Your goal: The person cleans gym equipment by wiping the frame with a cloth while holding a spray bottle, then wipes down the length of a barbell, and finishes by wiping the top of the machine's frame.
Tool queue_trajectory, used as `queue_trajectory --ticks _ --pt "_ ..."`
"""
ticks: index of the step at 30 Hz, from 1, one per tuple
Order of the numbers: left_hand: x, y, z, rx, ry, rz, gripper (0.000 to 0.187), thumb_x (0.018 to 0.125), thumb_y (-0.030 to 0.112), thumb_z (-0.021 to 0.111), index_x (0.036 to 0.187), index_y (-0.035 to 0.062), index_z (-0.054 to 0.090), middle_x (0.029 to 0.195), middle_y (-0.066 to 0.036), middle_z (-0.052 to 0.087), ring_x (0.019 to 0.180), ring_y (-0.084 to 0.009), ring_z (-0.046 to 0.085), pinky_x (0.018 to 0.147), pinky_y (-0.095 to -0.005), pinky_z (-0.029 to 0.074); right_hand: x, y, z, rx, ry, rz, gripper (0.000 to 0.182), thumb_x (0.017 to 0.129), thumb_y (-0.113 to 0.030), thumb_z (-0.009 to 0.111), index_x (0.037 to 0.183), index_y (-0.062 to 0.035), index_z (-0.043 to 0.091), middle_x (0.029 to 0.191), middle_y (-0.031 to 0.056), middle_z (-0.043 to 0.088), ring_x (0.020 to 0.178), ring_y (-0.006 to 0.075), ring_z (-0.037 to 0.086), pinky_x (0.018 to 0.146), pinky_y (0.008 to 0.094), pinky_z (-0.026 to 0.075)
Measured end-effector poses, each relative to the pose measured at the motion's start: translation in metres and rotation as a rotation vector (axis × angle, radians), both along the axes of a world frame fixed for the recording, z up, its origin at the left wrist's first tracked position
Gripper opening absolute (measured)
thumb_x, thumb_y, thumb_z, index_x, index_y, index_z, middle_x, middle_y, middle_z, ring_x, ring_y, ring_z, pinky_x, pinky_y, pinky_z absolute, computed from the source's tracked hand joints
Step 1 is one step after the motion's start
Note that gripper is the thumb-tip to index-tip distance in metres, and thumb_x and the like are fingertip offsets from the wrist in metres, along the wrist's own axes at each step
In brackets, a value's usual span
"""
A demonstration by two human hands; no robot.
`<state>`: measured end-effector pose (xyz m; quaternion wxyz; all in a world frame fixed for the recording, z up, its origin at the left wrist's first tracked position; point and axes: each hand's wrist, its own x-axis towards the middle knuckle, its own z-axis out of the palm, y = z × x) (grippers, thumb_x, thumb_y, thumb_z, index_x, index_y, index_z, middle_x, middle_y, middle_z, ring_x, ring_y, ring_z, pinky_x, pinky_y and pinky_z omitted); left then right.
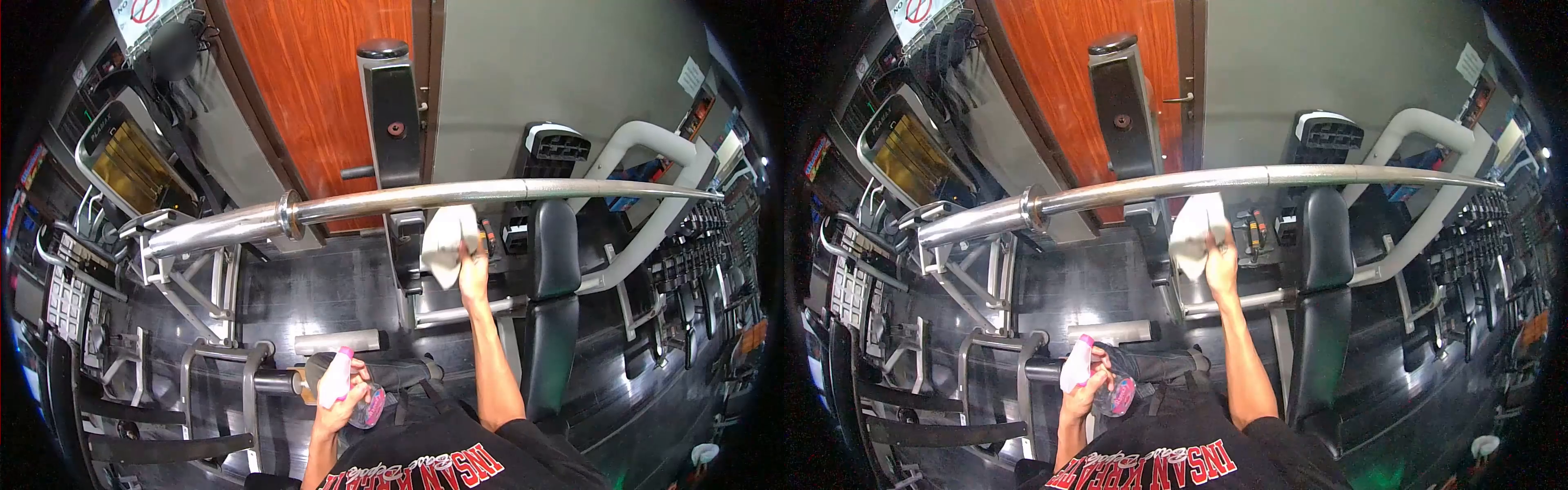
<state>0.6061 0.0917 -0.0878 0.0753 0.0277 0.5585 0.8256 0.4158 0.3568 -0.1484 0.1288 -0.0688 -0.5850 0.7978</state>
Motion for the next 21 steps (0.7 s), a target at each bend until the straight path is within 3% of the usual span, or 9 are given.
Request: queue_trajectory --ticks 1,2,4,6,7,12,15,18,21 --pt "0.001 0.000 0.001 -0.008 0.003 0.004 0.033 0.084 -0.004 0.062 0.115 -0.0043 0.050 0.093 -0.011 0.056 0.070 -0.0139 0.060 0.064 -0.0257 0.050 -0.001 -0.011 0.029 0.058 0.248 -0.050 0.038 0.098 -0.016 0.049 0.133 -0.0030 0.043 0.115 0.0107 0.060 0.109 0.0196 0.057 0.091 0.0326 0.046" --pt "0.002 0.000 0.001 -0.012 0.001 0.000 0.033 0.084 -0.004 0.062 0.115 -0.0043 0.050 0.093 -0.011 0.056 0.070 -0.0139 0.060 0.064 -0.0257 0.050 -0.007 -0.018 0.031 0.004 0.172 -0.040 0.043 0.095 -0.008 0.049 0.136 -0.0007 0.039 0.119 0.0112 0.058 0.111 0.0201 0.055 0.095 0.0343 0.044" --pt "0.002 0.000 0.000 -0.054 -0.005 -0.011 0.034 0.084 -0.003 0.062 0.116 -0.0043 0.049 0.093 -0.011 0.056 0.070 -0.0143 0.059 0.064 -0.0259 0.050 -0.014 -0.023 0.044 0.513 0.259 0.196 0.043 0.097 -0.018 0.051 0.135 -0.0003 0.041 0.120 0.0103 0.057 0.106 0.0200 0.057 0.093 0.0309 0.043" --pt "0.004 -0.001 -0.001 -0.059 0.001 -0.011 0.034 0.085 -0.003 0.062 0.116 -0.0043 0.049 0.094 -0.011 0.056 0.070 -0.0142 0.059 0.064 -0.0260 0.050 -0.010 -0.051 0.045 0.478 0.385 -0.007 0.045 0.096 -0.016 0.051 0.136 0.0020 0.039 0.124 0.0169 0.056 0.112 0.0237 0.055 0.097 0.0318 0.040" --pt "0.004 -0.001 -0.001 -0.058 0.009 -0.005 0.034 0.085 -0.003 0.062 0.117 -0.0044 0.049 0.094 -0.011 0.056 0.070 -0.0140 0.059 0.064 -0.0261 0.050 -0.017 -0.042 0.012 0.606 0.307 -0.034 0.044 0.092 -0.004 0.047 0.135 0.0036 0.039 0.127 0.0223 0.053 0.117 0.0259 0.053 0.099 0.0334 0.039" --pt "0.005 -0.003 -0.003 -0.062 0.032 -0.001 0.035 0.085 -0.003 0.061 0.117 -0.0044 0.049 0.096 -0.010 0.056 0.070 -0.0140 0.059 0.064 -0.0267 0.051 0.025 -0.026 -0.018 0.655 0.228 0.056 0.058 0.073 0.011 0.037 0.130 0.0022 0.047 0.128 0.0250 0.052 0.125 0.0339 0.048 0.104 0.0351 0.036" --pt "0.004 -0.003 -0.003 -0.061 0.025 -0.006 0.034 0.085 -0.003 0.061 0.117 -0.0045 0.049 0.096 -0.010 0.057 0.071 -0.0141 0.059 0.063 -0.0267 0.051 0.034 -0.011 -0.044 0.424 -0.013 0.283 0.051 0.077 0.010 0.040 0.126 0.0016 0.050 0.119 0.0213 0.059 0.117 0.0291 0.055 0.099 0.0332 0.040" --pt "0.003 -0.001 0.000 -0.099 0.006 -0.009 0.036 0.085 0.005 0.064 0.116 -0.0025 0.048 0.095 -0.010 0.056 0.068 -0.0149 0.059 0.066 -0.0284 0.051 0.043 -0.009 -0.022 0.406 -0.032 0.026 0.035 0.088 0.004 0.049 0.122 0.0021 0.053 0.112 0.0094 0.061 0.104 0.0163 0.056 0.092 0.0284 0.043" --pt "0.001 0.001 0.005 -0.146 -0.006 -0.007 0.038 0.084 0.012 0.066 0.116 0.0000 0.048 0.094 -0.009 0.055 0.065 -0.0155 0.059 0.070 -0.0303 0.051 0.051 -0.025 0.043 0.535 0.254 0.107 0.041 0.080 0.002 0.054 0.122 0.0011 0.054 0.115 0.0128 0.060 0.107 0.0199 0.056 0.093 0.0308 0.044"
